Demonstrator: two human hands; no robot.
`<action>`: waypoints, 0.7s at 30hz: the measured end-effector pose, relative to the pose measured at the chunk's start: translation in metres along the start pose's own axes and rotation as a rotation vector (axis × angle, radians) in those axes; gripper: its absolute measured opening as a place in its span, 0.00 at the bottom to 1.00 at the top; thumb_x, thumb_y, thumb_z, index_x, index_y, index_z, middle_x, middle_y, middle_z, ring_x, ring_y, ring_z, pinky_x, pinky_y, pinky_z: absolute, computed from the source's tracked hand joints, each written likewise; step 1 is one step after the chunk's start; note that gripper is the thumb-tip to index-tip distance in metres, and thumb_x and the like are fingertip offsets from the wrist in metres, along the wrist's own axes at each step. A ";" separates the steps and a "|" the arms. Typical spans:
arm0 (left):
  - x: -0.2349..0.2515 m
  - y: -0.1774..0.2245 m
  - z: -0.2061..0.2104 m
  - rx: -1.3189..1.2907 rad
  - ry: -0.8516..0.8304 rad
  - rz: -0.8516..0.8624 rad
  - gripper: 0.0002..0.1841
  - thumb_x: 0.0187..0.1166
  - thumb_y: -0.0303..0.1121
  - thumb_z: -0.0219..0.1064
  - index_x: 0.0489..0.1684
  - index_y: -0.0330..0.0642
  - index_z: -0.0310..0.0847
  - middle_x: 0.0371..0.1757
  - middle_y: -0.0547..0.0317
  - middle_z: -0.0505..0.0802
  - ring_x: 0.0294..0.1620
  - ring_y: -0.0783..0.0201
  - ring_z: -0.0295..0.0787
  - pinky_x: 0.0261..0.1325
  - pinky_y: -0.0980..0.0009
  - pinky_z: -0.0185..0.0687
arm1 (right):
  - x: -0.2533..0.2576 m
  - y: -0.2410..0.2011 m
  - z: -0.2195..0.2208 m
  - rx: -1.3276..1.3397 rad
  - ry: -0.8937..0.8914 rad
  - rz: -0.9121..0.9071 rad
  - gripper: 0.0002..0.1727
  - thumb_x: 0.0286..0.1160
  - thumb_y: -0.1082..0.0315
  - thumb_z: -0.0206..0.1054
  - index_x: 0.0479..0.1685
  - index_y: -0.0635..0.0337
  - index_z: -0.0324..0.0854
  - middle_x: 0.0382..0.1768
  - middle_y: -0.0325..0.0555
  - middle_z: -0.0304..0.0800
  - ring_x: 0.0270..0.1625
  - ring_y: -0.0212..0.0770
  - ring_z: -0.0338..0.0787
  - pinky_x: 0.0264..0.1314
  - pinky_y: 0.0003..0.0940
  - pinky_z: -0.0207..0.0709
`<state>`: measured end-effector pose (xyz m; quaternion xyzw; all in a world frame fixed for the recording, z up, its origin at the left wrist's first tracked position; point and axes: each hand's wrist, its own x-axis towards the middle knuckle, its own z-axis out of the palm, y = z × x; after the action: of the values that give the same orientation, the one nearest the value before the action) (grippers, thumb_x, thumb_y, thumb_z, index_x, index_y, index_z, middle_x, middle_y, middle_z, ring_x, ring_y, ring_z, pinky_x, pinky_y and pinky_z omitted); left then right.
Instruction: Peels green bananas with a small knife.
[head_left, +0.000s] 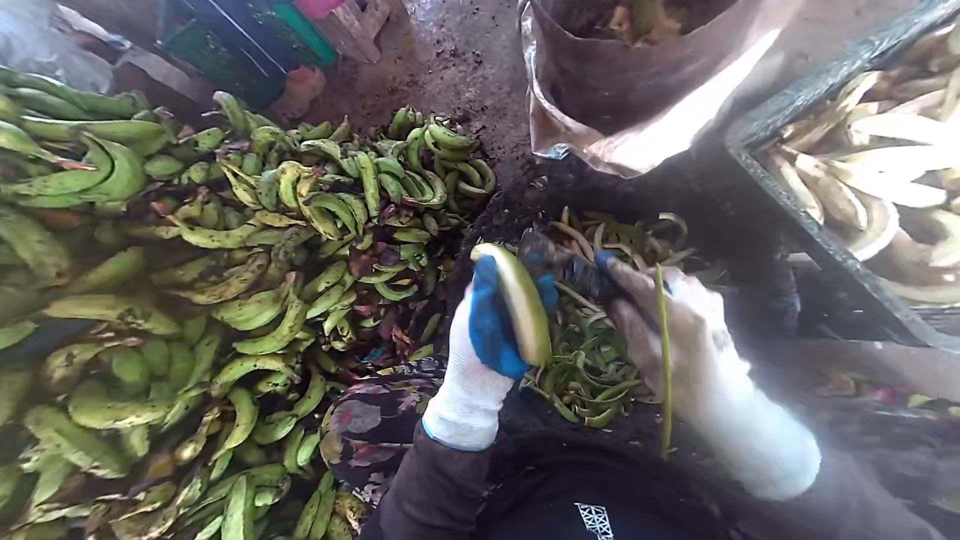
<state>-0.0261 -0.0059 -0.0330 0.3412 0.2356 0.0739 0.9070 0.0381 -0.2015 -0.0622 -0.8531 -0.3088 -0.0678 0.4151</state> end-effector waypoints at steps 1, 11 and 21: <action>0.006 0.005 0.003 -0.140 -0.004 0.030 0.24 0.92 0.54 0.43 0.53 0.48 0.81 0.42 0.58 0.92 0.41 0.64 0.92 0.44 0.66 0.91 | -0.012 -0.006 0.004 0.048 0.059 -0.051 0.21 0.83 0.53 0.62 0.71 0.41 0.86 0.54 0.50 0.91 0.58 0.51 0.88 0.61 0.57 0.76; 0.015 -0.037 -0.055 0.623 -0.498 0.109 0.26 0.91 0.42 0.42 0.68 0.24 0.72 0.41 0.41 0.93 0.35 0.52 0.94 0.35 0.57 0.94 | 0.009 0.033 -0.013 0.081 -0.640 0.490 0.21 0.88 0.51 0.60 0.74 0.40 0.84 0.59 0.50 0.91 0.60 0.51 0.90 0.65 0.60 0.79; 0.018 0.011 -0.023 -0.032 0.042 -0.037 0.22 0.88 0.61 0.49 0.52 0.55 0.80 0.34 0.65 0.89 0.30 0.70 0.89 0.33 0.72 0.88 | -0.015 0.003 -0.007 0.224 -0.056 -0.148 0.19 0.81 0.54 0.64 0.67 0.39 0.88 0.57 0.43 0.91 0.66 0.42 0.84 0.72 0.51 0.71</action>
<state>-0.0210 0.0215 -0.0477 0.3207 0.2597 0.0682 0.9083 0.0288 -0.2152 -0.0658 -0.7777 -0.3880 -0.0397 0.4930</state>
